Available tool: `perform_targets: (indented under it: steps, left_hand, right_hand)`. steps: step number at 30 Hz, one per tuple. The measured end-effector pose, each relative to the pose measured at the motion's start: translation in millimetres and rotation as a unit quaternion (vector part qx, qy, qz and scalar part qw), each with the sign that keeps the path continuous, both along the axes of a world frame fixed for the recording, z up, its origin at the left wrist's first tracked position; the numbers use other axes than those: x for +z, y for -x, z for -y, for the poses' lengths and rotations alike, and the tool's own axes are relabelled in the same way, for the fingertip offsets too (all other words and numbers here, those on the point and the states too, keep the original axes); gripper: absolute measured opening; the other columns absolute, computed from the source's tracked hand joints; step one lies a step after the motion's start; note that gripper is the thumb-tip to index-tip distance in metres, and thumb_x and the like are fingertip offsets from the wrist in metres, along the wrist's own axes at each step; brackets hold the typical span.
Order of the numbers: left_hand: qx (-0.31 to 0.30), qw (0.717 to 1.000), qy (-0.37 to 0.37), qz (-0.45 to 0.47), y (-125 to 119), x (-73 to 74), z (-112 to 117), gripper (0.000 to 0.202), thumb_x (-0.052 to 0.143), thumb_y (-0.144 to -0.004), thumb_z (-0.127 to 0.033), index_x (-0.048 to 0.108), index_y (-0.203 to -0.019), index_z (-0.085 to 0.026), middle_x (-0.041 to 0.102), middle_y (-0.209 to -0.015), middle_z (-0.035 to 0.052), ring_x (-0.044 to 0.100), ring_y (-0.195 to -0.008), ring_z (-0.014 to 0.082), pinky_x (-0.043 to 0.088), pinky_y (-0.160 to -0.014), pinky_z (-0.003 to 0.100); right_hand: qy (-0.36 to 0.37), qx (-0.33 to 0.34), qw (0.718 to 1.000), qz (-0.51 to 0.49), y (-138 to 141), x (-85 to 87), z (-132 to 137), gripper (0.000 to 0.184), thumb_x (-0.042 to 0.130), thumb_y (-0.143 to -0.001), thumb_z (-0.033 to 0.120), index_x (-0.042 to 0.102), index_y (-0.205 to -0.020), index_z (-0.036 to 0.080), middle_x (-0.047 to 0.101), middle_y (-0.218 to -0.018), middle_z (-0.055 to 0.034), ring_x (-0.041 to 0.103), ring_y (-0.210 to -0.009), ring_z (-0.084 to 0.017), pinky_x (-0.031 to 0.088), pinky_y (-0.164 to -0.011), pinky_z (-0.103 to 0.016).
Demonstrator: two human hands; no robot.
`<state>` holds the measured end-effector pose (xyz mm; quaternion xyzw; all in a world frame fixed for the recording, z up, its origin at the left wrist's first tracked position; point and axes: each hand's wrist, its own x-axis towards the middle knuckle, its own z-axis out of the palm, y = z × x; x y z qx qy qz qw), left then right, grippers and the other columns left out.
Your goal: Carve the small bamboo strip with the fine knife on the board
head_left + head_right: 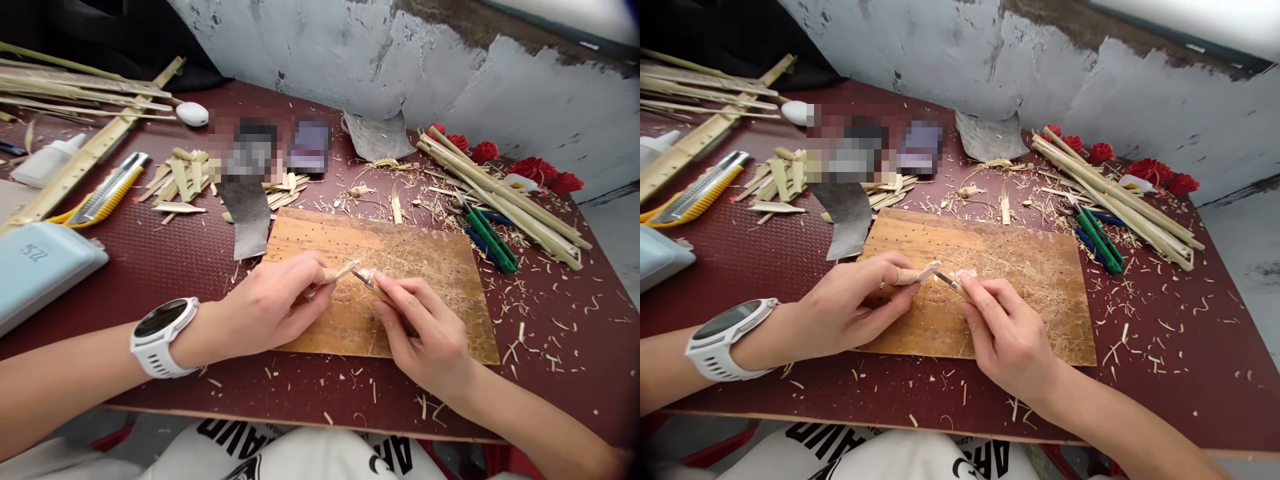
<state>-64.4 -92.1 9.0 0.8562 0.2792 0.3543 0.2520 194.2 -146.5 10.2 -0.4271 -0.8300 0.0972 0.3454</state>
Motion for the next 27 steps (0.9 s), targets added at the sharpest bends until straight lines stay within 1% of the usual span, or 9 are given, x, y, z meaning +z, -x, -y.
perform_targets:
  steps: [3, 6, 9, 11, 13, 16, 18, 24, 27]
  left_hand:
    - [0.013, 1.0, -0.002, 0.022, -1.1, 0.8, 2.0, 0.005, 0.056, -0.105, -0.013, 0.058, -0.107, -0.018, 0.065, -0.087, 0.0, 0.064, -0.07, 0.0114, 0.052, -0.064, 0.022]
    - [0.038, 0.999, 0.009, 0.022, -1.3, 0.3, 4.4, 0.005, 0.058, -0.106, -0.017, 0.058, -0.111, -0.017, 0.064, -0.081, -0.003, 0.06, -0.061, 0.0087, 0.049, -0.057, 0.019]
    - [0.04, 0.998, 0.04, 0.022, -0.8, 0.3, 5.7, 0.005, 0.057, -0.108, -0.02, 0.059, -0.111, -0.016, 0.063, -0.075, -0.0051, 0.059, -0.056, 0.0071, 0.046, -0.054, 0.017]
    - [0.031, 0.997, 0.074, 0.019, -0.2, 1.8, 5.6, 0.006, 0.056, -0.109, -0.02, 0.06, -0.109, -0.016, 0.061, -0.075, -0.0057, 0.057, -0.056, 0.0063, 0.045, -0.054, 0.017]
    - [0.022, 0.994, 0.105, 0.018, 0.3, 4.1, 5.2, 0.006, 0.055, -0.109, -0.019, 0.06, -0.107, -0.017, 0.061, -0.077, -0.0056, 0.056, -0.058, 0.006, 0.045, -0.055, 0.017]
    - [0.016, 0.993, 0.116, 0.008, 0.5, 6.5, 5.1, 0.008, 0.054, -0.109, -0.018, 0.061, -0.105, -0.018, 0.059, -0.076, -0.0054, 0.056, -0.061, 0.0068, 0.044, -0.057, 0.018]
    - [0.018, 0.996, 0.086, -0.001, 0.5, 6.2, 5.3, 0.009, 0.054, -0.109, -0.017, 0.061, -0.103, -0.018, 0.059, -0.075, -0.005, 0.056, -0.06, 0.0076, 0.044, -0.057, 0.019]
    - [0.002, 0.994, -0.087, -0.06, 2.2, -2.2, 4.1, 0.01, 0.048, -0.109, -0.014, 0.057, -0.105, -0.018, 0.063, -0.072, -0.0029, 0.056, -0.055, 0.0103, 0.041, -0.054, 0.023]
    - [-0.012, 0.988, -0.126, -0.087, 2.5, -6.3, 3.7, 0.012, 0.044, -0.108, -0.012, 0.055, -0.11, -0.017, 0.063, -0.072, -0.0029, 0.058, -0.057, 0.0114, 0.043, -0.055, 0.023]
  right_hand:
    - [0.053, 0.011, 0.997, -0.05, 3.6, 7.5, -0.5, 0.046, 0.059, -0.1, 0.006, 0.062, -0.143, 0.022, 0.075, -0.113, -0.0105, 0.073, -0.102, -0.021, 0.064, -0.087, -0.034]
    - [0.137, 0.0, 0.986, -0.096, 4.5, 10.2, 1.5, 0.029, 0.059, -0.103, 0.012, 0.067, -0.129, 0.022, 0.075, -0.106, -0.008, 0.074, -0.096, -0.019, 0.064, -0.084, -0.033]
    - [0.232, -0.014, 0.963, -0.139, 3.5, 7.4, 5.2, 0.023, 0.06, -0.104, 0.02, 0.065, -0.127, 0.022, 0.075, -0.098, -0.005, 0.075, -0.086, -0.018, 0.064, -0.076, -0.031]
    - [0.276, -0.005, 0.949, -0.15, 2.7, 5.1, 7.0, 0.023, 0.06, -0.106, 0.023, 0.062, -0.129, 0.023, 0.074, -0.091, -0.0021, 0.073, -0.075, -0.015, 0.062, -0.068, -0.028]
    - [0.29, 0.007, 0.946, -0.146, 2.2, 4.1, 7.7, 0.021, 0.059, -0.106, 0.024, 0.06, -0.128, 0.023, 0.071, -0.084, 0.0008, 0.068, -0.065, -0.012, 0.058, -0.061, -0.025]
    - [0.267, 0.018, 0.955, -0.13, 1.7, 4.4, 7.7, 0.018, 0.058, -0.106, 0.024, 0.06, -0.124, 0.023, 0.068, -0.082, 0.0017, 0.067, -0.064, -0.013, 0.056, -0.057, -0.024]
    - [0.254, 0.017, 0.959, -0.123, 1.4, 4.2, 8.1, 0.017, 0.058, -0.106, 0.023, 0.06, -0.123, 0.023, 0.069, -0.083, 0.0011, 0.069, -0.067, -0.014, 0.057, -0.058, -0.024]
    - [0.272, -0.003, 0.953, -0.132, 2.8, 1.0, 10.8, 0.016, 0.059, -0.106, 0.025, 0.062, -0.122, 0.024, 0.073, -0.086, -0.0007, 0.073, -0.071, -0.015, 0.058, -0.058, -0.023]
    - [0.27, -0.004, 0.953, -0.14, 4.4, 1.0, 10.5, 0.014, 0.059, -0.106, 0.024, 0.062, -0.12, 0.024, 0.072, -0.085, 0.0003, 0.072, -0.071, -0.014, 0.058, -0.061, -0.023]
